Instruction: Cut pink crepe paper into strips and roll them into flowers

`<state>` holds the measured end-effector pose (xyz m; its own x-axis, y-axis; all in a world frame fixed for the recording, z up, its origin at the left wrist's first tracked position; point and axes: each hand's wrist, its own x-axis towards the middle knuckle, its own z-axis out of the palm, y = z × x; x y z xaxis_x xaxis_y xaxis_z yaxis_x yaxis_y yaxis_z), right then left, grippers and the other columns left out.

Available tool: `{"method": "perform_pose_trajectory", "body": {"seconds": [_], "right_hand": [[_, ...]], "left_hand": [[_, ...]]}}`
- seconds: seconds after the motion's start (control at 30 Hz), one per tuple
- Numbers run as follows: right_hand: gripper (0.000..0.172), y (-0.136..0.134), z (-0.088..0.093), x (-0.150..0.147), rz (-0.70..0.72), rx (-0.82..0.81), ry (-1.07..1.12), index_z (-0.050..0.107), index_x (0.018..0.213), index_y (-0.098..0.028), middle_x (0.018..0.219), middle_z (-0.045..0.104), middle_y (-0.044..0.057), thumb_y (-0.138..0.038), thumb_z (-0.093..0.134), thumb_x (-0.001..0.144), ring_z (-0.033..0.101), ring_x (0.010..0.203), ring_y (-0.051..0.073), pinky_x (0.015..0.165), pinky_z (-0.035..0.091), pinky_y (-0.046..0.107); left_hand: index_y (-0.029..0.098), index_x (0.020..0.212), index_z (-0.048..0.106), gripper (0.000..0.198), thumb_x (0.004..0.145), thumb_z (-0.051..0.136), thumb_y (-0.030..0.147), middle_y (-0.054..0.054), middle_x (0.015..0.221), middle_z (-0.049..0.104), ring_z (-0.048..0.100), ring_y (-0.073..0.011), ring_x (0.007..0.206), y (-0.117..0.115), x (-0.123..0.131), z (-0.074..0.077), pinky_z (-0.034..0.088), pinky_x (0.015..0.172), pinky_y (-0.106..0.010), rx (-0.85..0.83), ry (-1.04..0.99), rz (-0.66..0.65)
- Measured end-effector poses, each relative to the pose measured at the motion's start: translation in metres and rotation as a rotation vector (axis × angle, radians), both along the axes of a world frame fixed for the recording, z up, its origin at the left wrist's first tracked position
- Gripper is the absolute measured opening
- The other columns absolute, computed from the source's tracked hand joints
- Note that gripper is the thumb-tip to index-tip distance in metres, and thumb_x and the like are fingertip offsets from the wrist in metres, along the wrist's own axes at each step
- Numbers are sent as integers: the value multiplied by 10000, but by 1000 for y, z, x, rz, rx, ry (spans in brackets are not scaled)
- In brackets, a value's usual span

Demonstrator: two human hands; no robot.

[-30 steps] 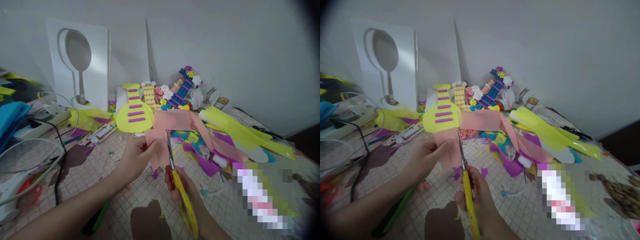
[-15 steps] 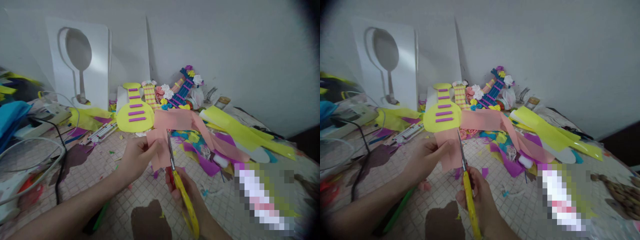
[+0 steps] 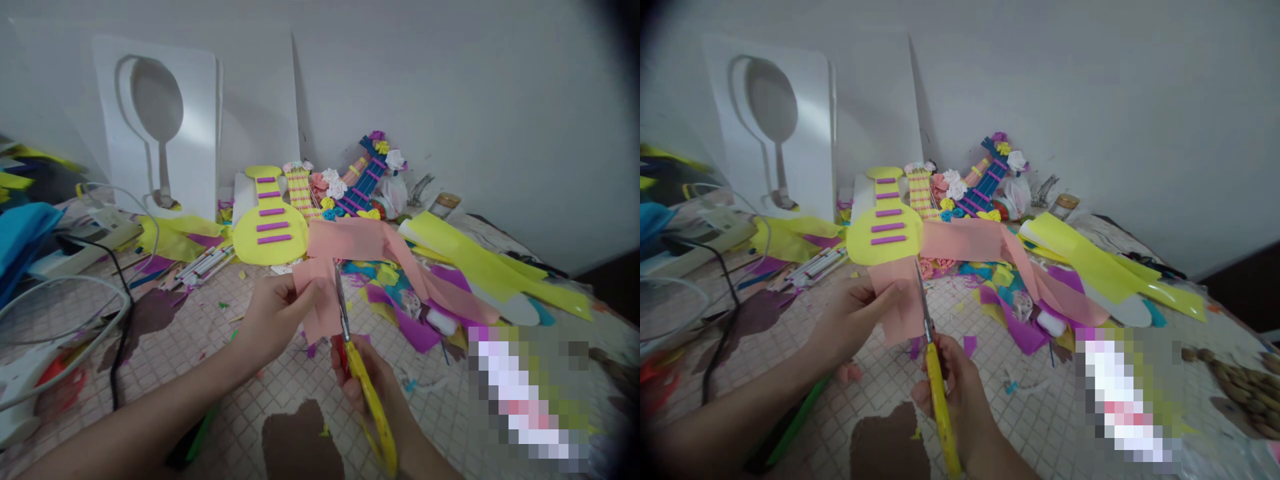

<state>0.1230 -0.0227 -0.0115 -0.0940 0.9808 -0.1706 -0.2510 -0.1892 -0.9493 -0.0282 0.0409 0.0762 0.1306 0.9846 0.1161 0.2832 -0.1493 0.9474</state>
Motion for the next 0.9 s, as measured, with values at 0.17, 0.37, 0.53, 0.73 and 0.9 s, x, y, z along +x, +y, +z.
{"method": "perform_pose_trajectory", "body": {"seconds": [0.17, 0.37, 0.53, 0.73, 0.9], "right_hand": [[564, -1, 5, -1, 15, 28, -36, 633, 957, -233, 729, 509, 6, -571, 744, 518, 448, 601, 122, 478, 390, 215], [545, 1, -3, 1, 3, 94, -66, 621, 946, -223, 719, 524, 5, -536, 757, 521, 467, 631, 133, 539, 411, 235], [483, 3, -4, 1, -4, 71, -76, 633, 910, -241, 726, 521, 5, -512, 758, 530, 474, 619, 138, 495, 404, 229], [533, 2, -3, 2, -12, 75, -70, 637, 918, -239, 723, 526, 4, -552, 760, 505, 472, 601, 131, 508, 409, 240], [481, 4, -2, 1, -11, 14, -34, 633, 891, -210, 671, 513, -12, -465, 788, 515, 453, 576, 109, 492, 383, 216]], "left_hand": [[151, 524, 517, 306, 761, 476, 340, 45, 458, 399, 353, -75, 438, 1, -1, -2, 272, 392, -193, 22, -9, -1], [158, 515, 513, 306, 760, 475, 338, 42, 449, 415, 365, -79, 428, 0, 0, -1, 271, 374, -192, 14, -24, 8], [146, 532, 521, 306, 757, 471, 347, 37, 476, 418, 365, -76, 457, 1, 0, -1, 283, 403, -191, 4, -38, -14], [133, 554, 527, 298, 752, 477, 350, 28, 510, 426, 375, -78, 492, 1, 0, -3, 291, 430, -190, -13, -64, -30], [138, 546, 506, 299, 746, 473, 357, 31, 513, 408, 355, -73, 484, 1, 0, -2, 270, 420, -187, -30, -78, -36]]}}
